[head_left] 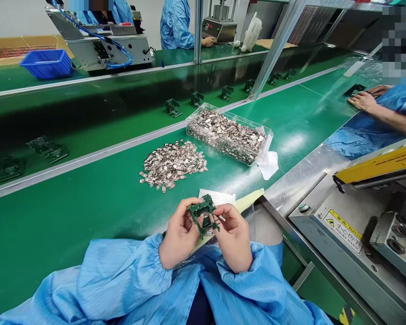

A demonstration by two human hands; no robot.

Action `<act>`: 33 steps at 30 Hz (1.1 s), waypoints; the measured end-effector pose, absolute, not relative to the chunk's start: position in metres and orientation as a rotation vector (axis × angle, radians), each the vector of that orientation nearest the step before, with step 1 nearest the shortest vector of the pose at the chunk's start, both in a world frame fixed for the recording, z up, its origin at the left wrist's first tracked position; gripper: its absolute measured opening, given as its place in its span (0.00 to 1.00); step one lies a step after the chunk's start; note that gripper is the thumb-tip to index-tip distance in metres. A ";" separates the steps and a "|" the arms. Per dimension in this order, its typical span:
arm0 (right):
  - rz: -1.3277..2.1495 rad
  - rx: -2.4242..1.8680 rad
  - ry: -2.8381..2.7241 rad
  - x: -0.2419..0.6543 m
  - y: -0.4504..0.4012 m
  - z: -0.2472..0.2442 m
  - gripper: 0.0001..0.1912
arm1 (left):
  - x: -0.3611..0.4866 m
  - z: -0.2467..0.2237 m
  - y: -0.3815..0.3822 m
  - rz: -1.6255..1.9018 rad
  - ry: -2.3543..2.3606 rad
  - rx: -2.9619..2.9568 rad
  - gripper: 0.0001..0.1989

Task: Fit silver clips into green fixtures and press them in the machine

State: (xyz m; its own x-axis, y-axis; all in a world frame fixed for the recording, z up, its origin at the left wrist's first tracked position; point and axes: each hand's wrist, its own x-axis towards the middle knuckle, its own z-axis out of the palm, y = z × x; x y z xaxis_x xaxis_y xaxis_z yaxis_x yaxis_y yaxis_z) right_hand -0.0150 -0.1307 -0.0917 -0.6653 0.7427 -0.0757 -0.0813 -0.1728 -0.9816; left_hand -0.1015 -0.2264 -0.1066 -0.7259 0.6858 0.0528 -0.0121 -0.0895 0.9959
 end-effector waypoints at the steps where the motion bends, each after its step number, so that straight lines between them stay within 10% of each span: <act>1: 1.904 -0.775 -1.505 -0.015 -0.130 -0.092 0.11 | -0.101 -0.107 -0.227 1.862 1.695 0.730 0.14; 33: 1.901 -0.756 -1.232 0.018 -0.150 -0.110 0.11 | -0.073 -0.097 -0.225 1.789 1.689 0.810 0.14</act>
State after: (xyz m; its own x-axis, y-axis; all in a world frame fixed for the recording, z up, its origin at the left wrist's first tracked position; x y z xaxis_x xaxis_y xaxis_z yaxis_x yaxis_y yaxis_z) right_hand 0.0183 -0.1498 -0.1104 -0.5560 0.8271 -0.0823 -0.2622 -0.2685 -0.9269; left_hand -0.0733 -0.2249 -0.0966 -0.6704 0.7397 0.0581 0.0155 -0.0643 0.9978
